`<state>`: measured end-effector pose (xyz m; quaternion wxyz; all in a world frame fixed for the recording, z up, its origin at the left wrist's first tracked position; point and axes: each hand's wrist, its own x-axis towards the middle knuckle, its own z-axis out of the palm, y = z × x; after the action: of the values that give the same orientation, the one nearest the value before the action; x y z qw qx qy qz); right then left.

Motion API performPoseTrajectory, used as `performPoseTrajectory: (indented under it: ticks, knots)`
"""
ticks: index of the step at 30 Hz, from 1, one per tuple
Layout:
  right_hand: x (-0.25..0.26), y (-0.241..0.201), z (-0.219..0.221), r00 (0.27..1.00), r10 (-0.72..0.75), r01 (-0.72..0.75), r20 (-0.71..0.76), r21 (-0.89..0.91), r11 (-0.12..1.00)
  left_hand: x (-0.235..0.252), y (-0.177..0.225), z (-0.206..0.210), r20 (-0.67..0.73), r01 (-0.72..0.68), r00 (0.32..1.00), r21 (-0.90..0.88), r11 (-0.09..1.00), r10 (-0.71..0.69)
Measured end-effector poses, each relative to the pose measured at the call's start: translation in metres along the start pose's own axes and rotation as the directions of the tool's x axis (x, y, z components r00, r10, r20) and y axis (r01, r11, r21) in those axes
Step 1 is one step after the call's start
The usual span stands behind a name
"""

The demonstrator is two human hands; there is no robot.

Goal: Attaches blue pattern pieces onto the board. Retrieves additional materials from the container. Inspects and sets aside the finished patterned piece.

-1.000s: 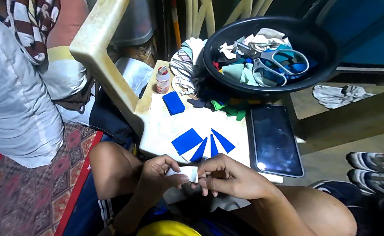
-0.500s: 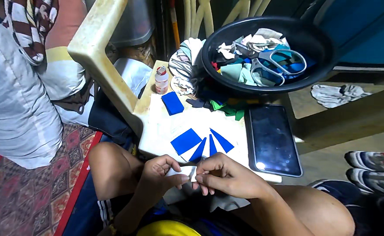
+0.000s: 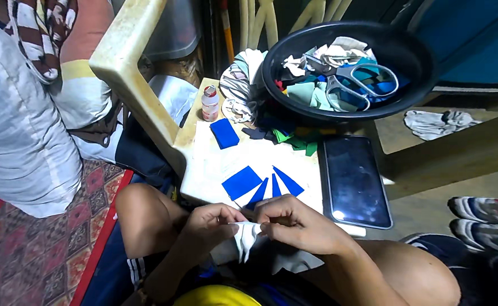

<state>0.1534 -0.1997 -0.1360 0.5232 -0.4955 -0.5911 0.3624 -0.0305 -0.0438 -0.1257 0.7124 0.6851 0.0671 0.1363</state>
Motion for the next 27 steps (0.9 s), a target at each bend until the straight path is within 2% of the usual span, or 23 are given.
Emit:
performPoseTrajectory:
  ticks: [3,7,11,15,18,20,22,24,27]
  knots:
    - [0.001,0.000,-0.001,1.000,-0.014,0.014,-0.005,-0.011,1.000,0.001,0.001,0.002,-0.049,0.126,0.990,-0.141,0.982,-0.134]
    - [0.000,0.000,-0.002,1.000,-0.013,0.013,-0.019,0.022,1.000,0.004,0.006,0.008,-0.118,0.198,0.968,-0.199,0.960,-0.224]
    - [0.000,0.000,-0.001,0.999,-0.013,0.014,-0.045,0.025,1.000,0.004,0.002,0.007,-0.075,0.178,0.979,-0.162,0.971,-0.192]
    - [0.005,-0.001,0.004,0.987,-0.126,0.124,-0.101,-0.022,0.992,0.002,-0.005,0.008,-0.063,0.153,0.984,-0.151,0.977,-0.164]
    - [0.007,0.001,0.007,0.968,-0.214,0.209,-0.130,-0.052,0.977,0.003,-0.001,0.014,-0.061,0.286,0.949,-0.254,0.924,-0.311]
    - [0.007,0.002,0.009,0.958,-0.243,0.240,-0.153,-0.039,0.970,0.004,0.003,0.017,0.005,0.410,0.901,-0.337,0.847,-0.434]
    - [0.006,0.002,0.009,0.957,-0.237,0.236,-0.170,-0.022,0.971,0.005,0.006,0.018,0.097,0.485,0.870,-0.338,0.806,-0.483]
    - [0.005,0.001,0.009,0.962,-0.204,0.209,-0.184,0.008,0.978,0.004,0.007,0.017,0.058,0.449,0.892,-0.225,0.864,-0.449]
    - [0.003,-0.001,0.011,0.974,-0.161,0.168,-0.162,0.029,0.985,0.002,0.001,0.011,-0.022,0.183,0.982,-0.139,0.973,-0.188]
